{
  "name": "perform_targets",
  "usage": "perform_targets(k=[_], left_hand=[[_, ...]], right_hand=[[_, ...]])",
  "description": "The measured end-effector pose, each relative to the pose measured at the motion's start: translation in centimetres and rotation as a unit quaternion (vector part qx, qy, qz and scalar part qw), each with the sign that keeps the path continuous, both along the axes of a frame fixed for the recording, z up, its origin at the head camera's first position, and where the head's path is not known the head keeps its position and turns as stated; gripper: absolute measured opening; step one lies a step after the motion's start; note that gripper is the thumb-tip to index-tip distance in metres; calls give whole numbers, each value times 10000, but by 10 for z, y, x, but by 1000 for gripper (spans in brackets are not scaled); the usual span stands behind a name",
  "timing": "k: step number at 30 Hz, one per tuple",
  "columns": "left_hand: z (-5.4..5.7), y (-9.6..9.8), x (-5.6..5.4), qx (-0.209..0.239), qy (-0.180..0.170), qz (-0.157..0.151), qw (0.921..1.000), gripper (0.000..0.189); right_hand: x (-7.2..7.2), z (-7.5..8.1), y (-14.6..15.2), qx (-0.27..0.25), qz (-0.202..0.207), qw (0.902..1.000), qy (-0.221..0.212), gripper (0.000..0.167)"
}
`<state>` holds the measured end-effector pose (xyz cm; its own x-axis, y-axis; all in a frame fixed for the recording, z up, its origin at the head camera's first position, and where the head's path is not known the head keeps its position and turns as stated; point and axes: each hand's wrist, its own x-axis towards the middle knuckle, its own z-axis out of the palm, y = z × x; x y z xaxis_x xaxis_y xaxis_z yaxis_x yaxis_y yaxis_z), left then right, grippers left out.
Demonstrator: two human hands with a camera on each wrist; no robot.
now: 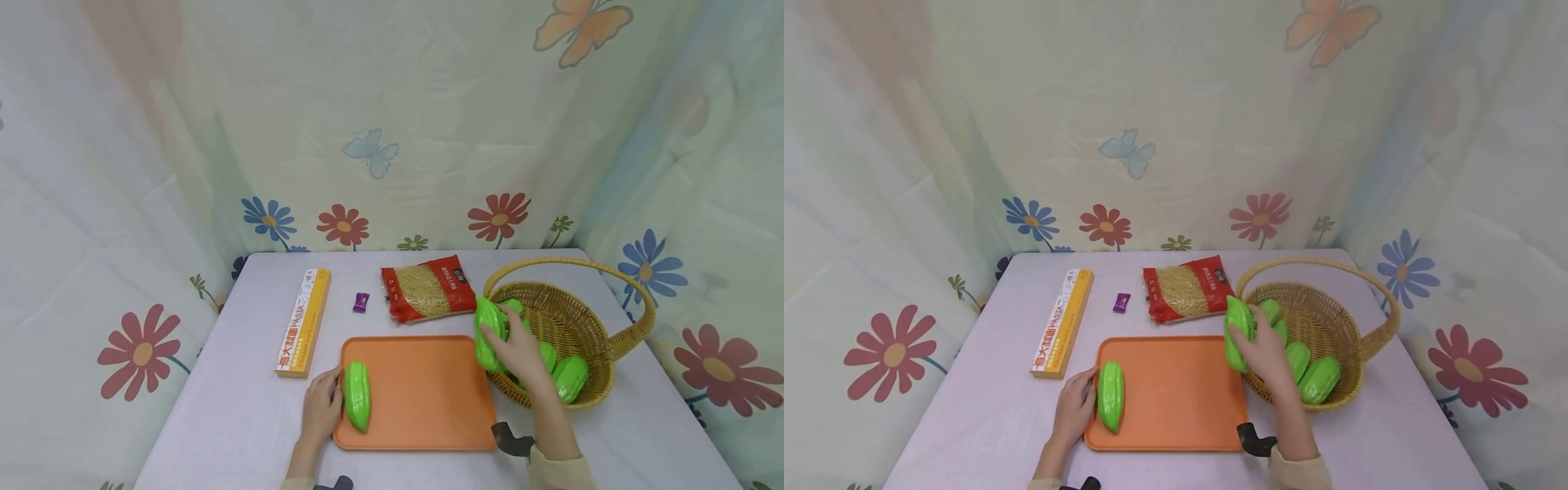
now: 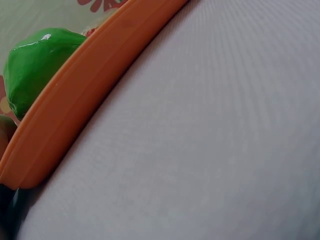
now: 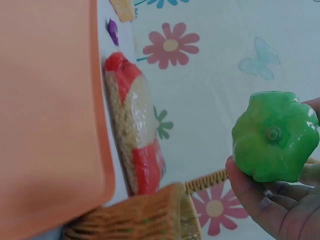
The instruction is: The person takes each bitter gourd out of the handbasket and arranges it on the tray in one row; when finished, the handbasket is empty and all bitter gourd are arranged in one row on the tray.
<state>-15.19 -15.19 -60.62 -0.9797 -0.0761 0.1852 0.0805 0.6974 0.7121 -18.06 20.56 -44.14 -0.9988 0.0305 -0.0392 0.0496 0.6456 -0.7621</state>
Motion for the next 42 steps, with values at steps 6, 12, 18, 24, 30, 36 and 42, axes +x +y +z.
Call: perform_targets(k=[6,12,18,24,30,36,42], left_hand=[[-1,0,-1,-12,49,-47,10000,36],[-3,0,-2,-1,143,-72,9999,36],[-5,0,-3,-7,201,-73,9998,36],[-6,0,-3,8,187,-69,9998,36],[-5,0,-2,-5,136,-66,9999,36],[-4,0,0,-2,120,-50,9999,36],[-4,-1,0,-43,176,-72,9998,36]], right_hand=[[-4,-5,-16,-241,76,9996,-97,78],[-8,-15,-32,-395,228,9988,203,70],[-10,-29,-49,-475,358,9979,267,67],[-9,-38,-66,-451,414,9972,418,63],[-5,-48,-82,-508,460,9972,304,61],[-1,-54,-95,-337,569,9971,370,58],[3,-59,-108,-519,663,9961,258,56]])
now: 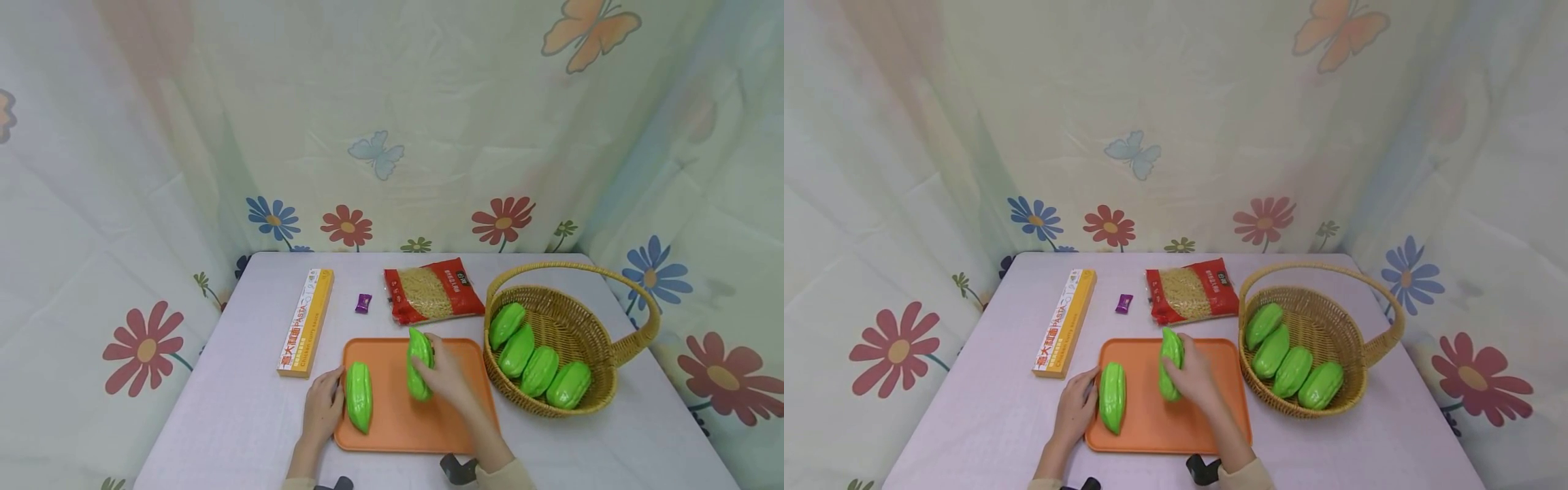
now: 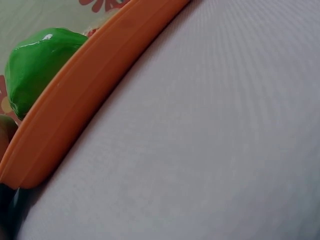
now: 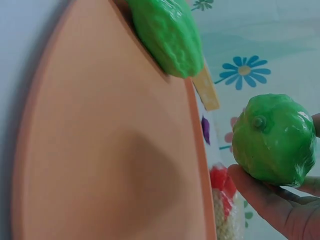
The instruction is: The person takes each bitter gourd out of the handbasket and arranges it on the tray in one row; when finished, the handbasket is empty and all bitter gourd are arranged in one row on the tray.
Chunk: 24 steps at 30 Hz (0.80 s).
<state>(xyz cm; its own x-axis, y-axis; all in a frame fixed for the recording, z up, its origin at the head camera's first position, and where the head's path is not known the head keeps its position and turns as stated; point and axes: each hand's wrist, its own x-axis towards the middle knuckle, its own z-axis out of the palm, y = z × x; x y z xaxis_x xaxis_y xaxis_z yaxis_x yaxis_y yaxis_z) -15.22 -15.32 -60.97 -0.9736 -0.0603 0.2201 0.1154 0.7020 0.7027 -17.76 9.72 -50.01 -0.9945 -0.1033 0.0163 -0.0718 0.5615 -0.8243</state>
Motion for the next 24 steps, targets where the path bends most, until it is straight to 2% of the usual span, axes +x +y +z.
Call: perform_targets(k=[17,24], left_hand=[[-2,0,-1,-5,8,15,10000,36],[-2,0,-2,12,26,15,10000,36]], right_hand=[[4,-35,-32,147,602,9977,264,52],[5,-42,-42,235,615,9978,99,58]])
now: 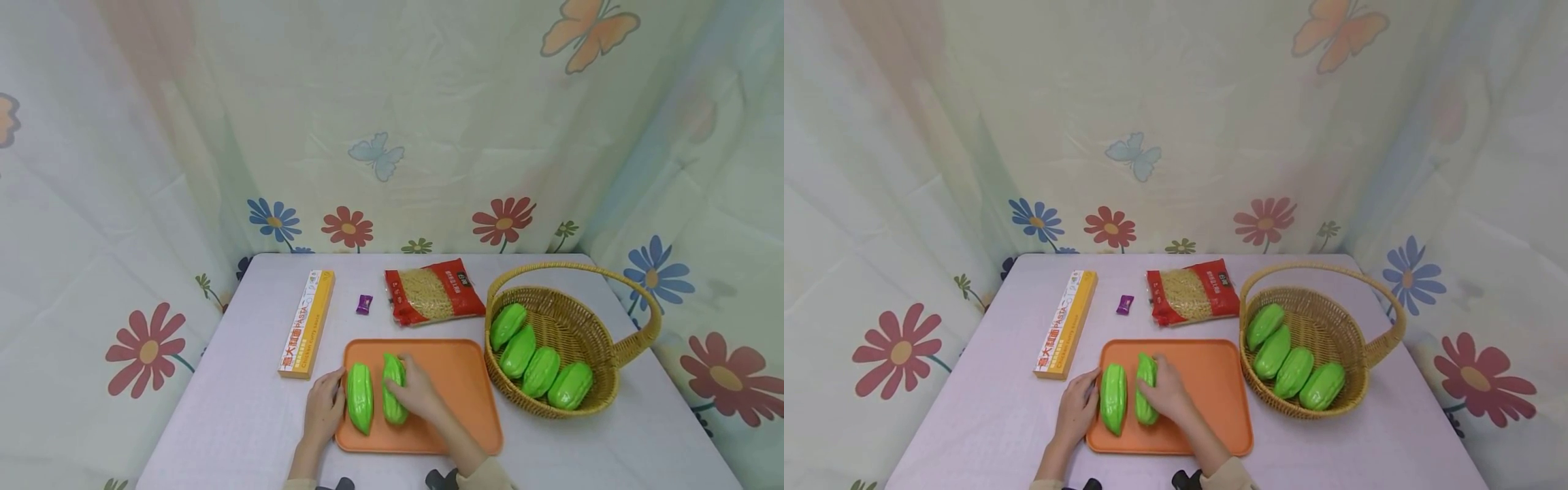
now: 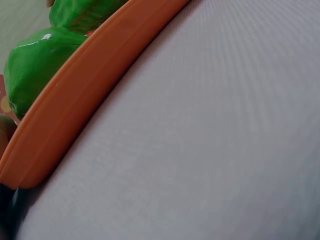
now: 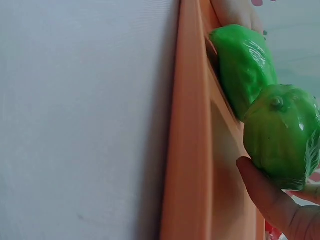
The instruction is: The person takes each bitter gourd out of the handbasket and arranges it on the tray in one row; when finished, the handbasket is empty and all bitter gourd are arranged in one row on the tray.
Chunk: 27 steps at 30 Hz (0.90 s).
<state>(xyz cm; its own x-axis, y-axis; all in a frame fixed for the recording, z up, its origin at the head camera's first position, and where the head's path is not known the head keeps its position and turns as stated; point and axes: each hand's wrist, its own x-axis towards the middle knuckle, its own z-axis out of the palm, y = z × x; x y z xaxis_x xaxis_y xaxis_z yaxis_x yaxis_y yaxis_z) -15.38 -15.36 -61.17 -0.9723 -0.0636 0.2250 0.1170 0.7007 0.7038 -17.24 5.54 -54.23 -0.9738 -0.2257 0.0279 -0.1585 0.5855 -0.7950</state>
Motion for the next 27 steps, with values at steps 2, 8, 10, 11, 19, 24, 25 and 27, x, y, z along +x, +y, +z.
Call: perform_targets(k=[2,8,10,11,19,24,25,27], left_hand=[[0,0,0,-12,5,-6,10000,36],[2,0,1,23,-35,-7,10000,36],[3,0,1,29,0,-22,10000,36],[3,0,1,33,13,-27,10000,36],[1,0,-1,41,28,-42,10000,36],[1,0,-1,2,7,-32,10000,36],[1,0,0,-8,8,-27,10000,36],[2,-1,0,5,13,-15,10000,36]], right_hand=[[0,-3,-2,2,5,10000,-61,59],[2,-4,-7,115,25,9999,-92,58],[2,-4,-9,149,10,9998,-94,58],[2,-4,-10,177,-10,9998,-131,59],[-2,-2,-14,345,-42,9988,-340,61],[-1,2,-15,366,41,9987,-349,61],[-1,2,-15,368,64,9987,-341,61],[-1,3,-15,391,94,9985,-377,61]])
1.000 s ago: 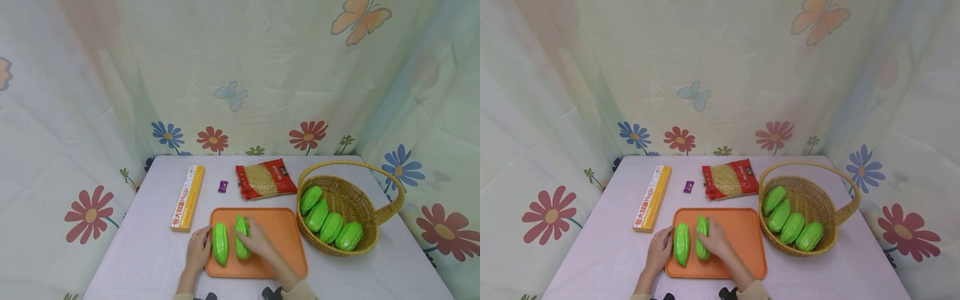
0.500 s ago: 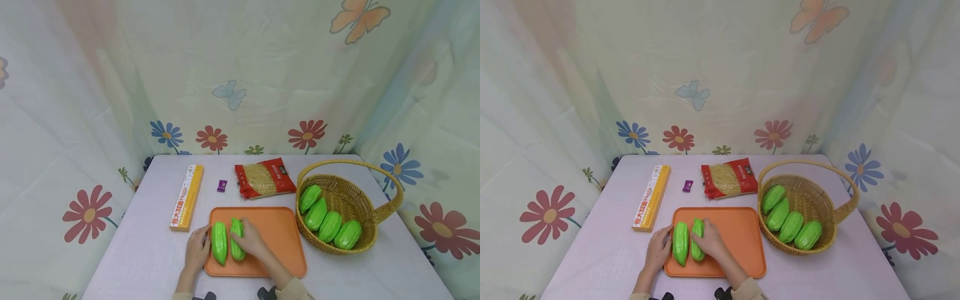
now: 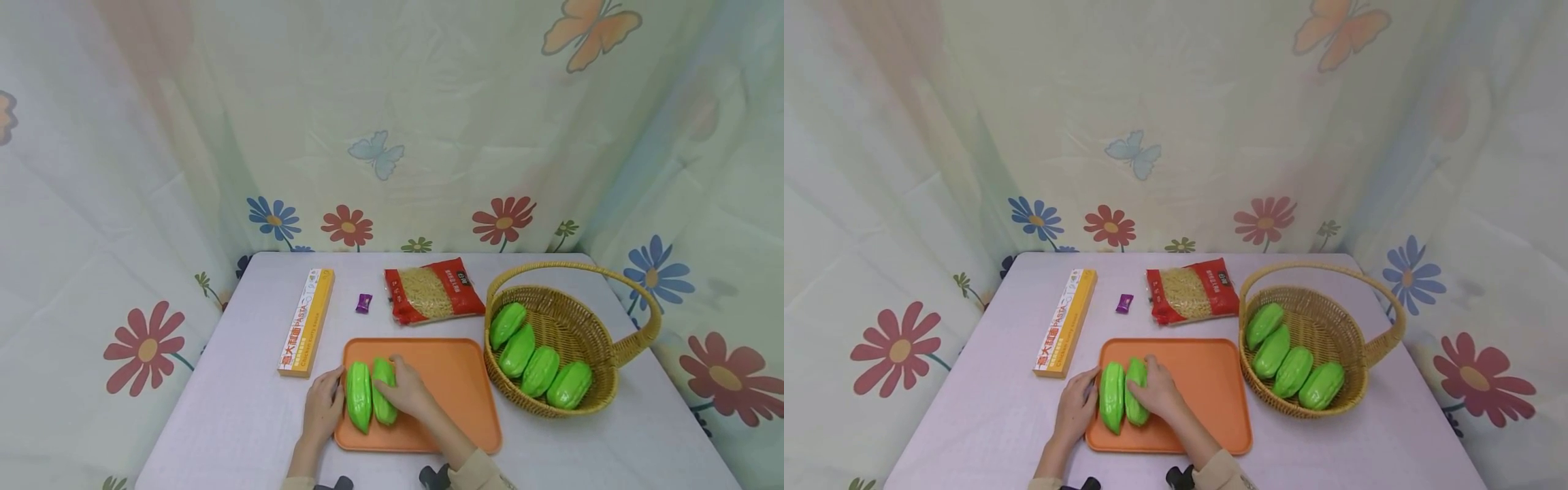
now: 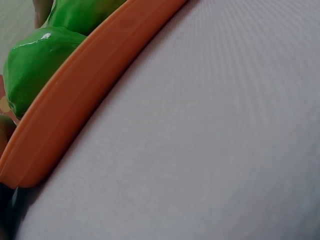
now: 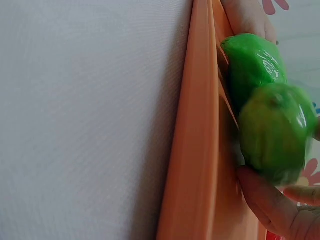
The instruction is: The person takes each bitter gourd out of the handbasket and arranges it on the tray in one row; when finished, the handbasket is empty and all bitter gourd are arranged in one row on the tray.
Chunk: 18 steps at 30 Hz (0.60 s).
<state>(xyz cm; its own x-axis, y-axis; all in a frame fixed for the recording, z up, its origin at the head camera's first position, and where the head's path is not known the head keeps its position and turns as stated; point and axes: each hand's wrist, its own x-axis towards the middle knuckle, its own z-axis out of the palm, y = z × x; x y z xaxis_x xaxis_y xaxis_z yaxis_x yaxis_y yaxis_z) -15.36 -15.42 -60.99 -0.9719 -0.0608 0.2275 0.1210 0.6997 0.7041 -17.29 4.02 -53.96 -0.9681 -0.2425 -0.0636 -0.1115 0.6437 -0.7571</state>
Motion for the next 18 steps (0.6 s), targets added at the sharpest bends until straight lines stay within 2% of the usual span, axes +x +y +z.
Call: perform_targets(k=[18], left_hand=[[1,1,1,83,-97,7,9999,35]], right_hand=[[3,-1,7,-30,328,9994,74,51]])
